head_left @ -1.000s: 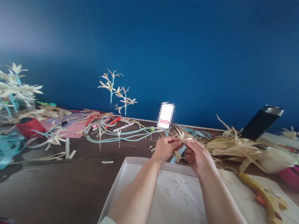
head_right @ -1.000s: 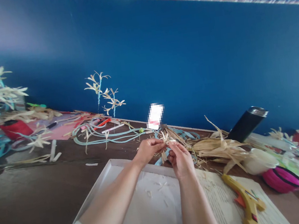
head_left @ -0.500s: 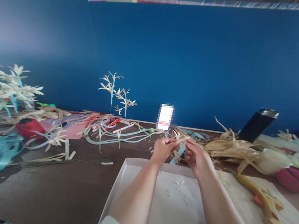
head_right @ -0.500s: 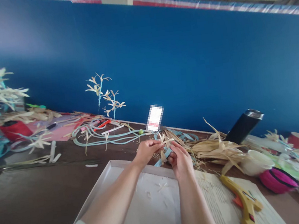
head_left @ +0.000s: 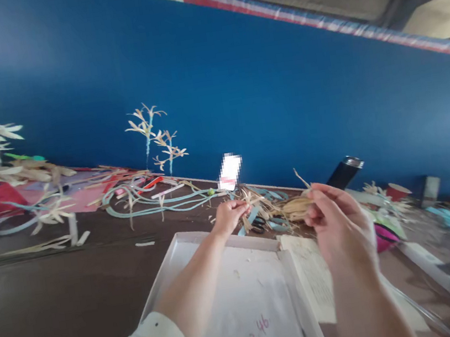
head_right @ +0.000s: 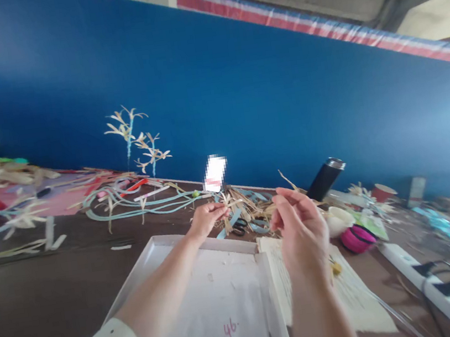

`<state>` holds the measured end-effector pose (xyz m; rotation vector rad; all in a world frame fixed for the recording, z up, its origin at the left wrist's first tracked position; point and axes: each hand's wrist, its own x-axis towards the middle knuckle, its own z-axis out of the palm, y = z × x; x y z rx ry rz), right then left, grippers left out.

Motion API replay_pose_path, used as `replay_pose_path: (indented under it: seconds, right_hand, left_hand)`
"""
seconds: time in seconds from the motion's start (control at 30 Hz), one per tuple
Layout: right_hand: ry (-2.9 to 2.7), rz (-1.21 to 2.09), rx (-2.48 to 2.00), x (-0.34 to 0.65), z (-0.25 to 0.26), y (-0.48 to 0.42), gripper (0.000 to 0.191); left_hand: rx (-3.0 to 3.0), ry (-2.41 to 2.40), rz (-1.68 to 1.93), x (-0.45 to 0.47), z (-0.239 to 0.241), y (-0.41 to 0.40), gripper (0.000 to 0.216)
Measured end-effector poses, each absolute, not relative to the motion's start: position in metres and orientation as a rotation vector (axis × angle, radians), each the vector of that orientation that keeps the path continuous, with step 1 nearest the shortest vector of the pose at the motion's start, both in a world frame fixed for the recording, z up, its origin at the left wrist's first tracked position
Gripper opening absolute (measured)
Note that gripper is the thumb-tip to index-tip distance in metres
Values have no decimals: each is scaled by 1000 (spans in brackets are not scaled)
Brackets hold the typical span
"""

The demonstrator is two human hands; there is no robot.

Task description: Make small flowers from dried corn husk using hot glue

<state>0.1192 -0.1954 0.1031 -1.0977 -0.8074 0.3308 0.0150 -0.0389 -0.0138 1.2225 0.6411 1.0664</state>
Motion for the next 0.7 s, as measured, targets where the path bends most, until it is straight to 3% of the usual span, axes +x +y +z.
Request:
replay_pose_path:
  seconds: [0.17, 0.3, 0.4, 0.57, 0.7]
  right_hand:
    - [-606, 104, -1697, 198, 75, -298, 37]
    - [-413, 262, -2179, 250, 28, -349, 43]
    - [-563, 436, -2347, 258, 3, -344, 47]
    - [-872, 277, -2766, 254, -7, -294, 44]
    - [-853, 267, -2806, 264, -11, -277, 39]
  left_hand:
    - [1303, 625, 1070, 17, -19, -35, 26]
    - [1383, 622, 1063, 16, -17, -38, 26]
    - [1391, 604, 1059, 16, -15, -41, 26]
    - [1386, 584, 1050, 17, -12, -43, 26]
    - [1351, 608, 1032, 19, -14, -43, 24]
